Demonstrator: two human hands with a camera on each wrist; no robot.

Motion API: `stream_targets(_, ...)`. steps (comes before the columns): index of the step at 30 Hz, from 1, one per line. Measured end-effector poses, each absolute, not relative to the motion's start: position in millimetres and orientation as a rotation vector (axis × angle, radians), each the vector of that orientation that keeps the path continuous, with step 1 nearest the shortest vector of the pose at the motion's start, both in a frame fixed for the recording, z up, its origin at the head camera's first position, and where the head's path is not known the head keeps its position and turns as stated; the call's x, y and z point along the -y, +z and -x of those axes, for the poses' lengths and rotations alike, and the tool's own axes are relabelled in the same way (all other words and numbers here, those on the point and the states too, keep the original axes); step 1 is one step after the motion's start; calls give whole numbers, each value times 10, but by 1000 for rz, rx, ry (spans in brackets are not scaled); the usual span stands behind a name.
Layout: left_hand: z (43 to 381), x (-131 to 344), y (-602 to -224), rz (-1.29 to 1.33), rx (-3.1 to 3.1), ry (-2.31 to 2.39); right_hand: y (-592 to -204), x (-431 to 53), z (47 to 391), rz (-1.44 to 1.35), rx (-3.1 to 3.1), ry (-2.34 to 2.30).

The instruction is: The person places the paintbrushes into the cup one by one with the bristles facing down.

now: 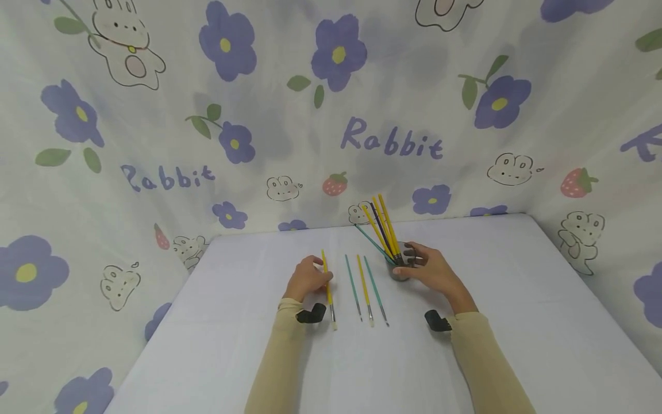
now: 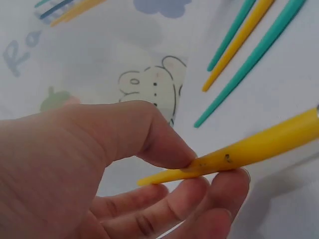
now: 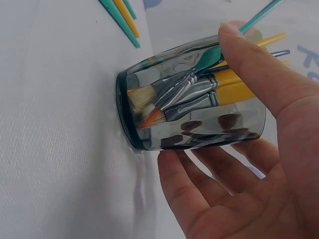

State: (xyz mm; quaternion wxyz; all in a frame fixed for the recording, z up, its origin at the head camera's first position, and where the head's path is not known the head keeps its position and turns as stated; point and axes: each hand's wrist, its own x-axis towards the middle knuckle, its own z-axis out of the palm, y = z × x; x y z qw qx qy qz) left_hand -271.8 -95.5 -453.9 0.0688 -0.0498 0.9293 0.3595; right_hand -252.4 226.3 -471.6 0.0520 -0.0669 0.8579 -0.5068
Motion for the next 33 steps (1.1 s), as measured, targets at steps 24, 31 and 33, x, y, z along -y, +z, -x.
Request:
stream_targets(24,2777,827,-4367,83,-2407,2052,-4715,-2277,2525,184,-2612,-1524)
stream_targets(31,2752,765,-4330,89,-2337,2152,-4748,-2277,2541,199,-2609,-1530)
stream_targets(33,2748,749,-4329,73,-2316,2177,-4748,-2278,2538,204,-2609,-1533)
